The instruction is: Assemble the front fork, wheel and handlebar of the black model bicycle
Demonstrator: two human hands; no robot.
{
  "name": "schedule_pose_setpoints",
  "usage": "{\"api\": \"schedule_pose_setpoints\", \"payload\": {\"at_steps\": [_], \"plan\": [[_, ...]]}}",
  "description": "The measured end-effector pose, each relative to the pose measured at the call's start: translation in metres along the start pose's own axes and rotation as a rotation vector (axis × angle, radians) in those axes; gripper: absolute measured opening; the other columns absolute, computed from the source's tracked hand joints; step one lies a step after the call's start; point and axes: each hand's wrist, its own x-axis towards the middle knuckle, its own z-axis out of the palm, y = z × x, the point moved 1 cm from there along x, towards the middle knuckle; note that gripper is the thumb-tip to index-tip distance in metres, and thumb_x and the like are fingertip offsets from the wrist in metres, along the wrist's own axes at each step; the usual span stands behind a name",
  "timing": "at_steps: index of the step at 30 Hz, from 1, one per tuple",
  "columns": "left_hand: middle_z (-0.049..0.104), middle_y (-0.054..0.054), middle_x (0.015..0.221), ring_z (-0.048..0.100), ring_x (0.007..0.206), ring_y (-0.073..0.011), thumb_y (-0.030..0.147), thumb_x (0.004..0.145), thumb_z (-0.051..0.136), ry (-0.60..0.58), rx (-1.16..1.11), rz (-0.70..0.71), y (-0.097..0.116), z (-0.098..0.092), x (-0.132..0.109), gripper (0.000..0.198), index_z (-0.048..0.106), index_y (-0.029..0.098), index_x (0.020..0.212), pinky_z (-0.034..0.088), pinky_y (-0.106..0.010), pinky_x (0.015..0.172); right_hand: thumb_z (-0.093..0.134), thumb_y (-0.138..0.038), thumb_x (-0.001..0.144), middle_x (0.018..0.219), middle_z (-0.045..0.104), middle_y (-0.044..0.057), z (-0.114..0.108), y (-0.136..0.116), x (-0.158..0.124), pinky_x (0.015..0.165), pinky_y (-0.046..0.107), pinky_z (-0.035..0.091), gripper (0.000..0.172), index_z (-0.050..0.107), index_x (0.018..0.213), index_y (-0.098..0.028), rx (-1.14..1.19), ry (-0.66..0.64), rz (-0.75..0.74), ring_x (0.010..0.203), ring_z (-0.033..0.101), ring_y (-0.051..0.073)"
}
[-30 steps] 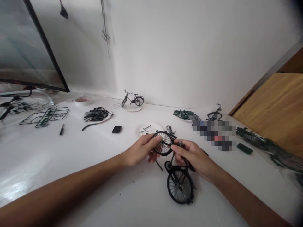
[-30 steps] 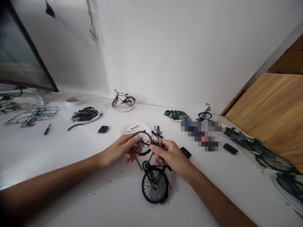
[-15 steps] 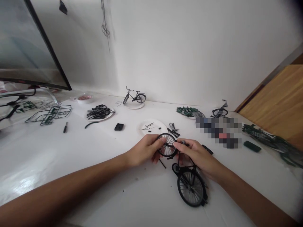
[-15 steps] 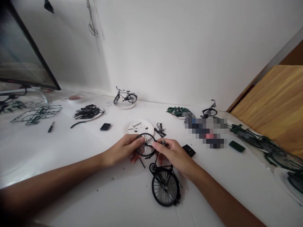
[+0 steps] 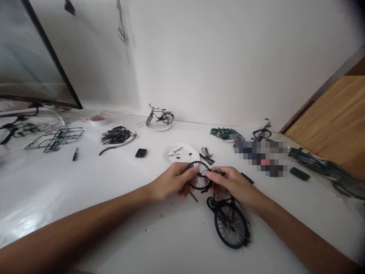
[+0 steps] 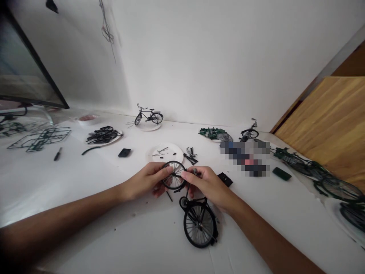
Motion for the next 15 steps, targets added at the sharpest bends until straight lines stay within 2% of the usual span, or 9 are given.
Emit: {"api": "schedule_pose_setpoints", "payload": {"at_steps": [11, 15], "plan": [[0.049, 0.004, 0.053, 0.043, 0.041, -0.0061, 0.054, 0.093, 0.051, -0.054, 0.023, -0.018, 0.0001, -0.0014, -0.0015, 0.040, 0.050, 0.016, 0.081, 0.031, -0.016, 0.039, 0.070, -0.051, 0.081, 0.067, 0.062, -0.001, 0.0014, -0.0037, -0.0020, 0.053, 0.023, 0.049, 0.036, 0.064, 0.083, -0.016, -0.034, -0.010, -0.027, 0.055, 0.059, 0.011], [0.051, 0.003, 0.058, 0.044, 0.041, -0.0061, 0.053, 0.093, 0.051, -0.083, 0.006, -0.011, 0.0011, -0.0003, -0.0024, 0.039, 0.052, 0.015, 0.085, 0.032, -0.017, 0.037, 0.072, -0.049, 0.080, 0.071, 0.065, 0.001, 0.0013, -0.0036, -0.0035, 0.055, 0.023, 0.051, 0.034, 0.065, 0.086, -0.016, 0.027, -0.087, 0.005, 0.061, 0.063, 0.012]]}}
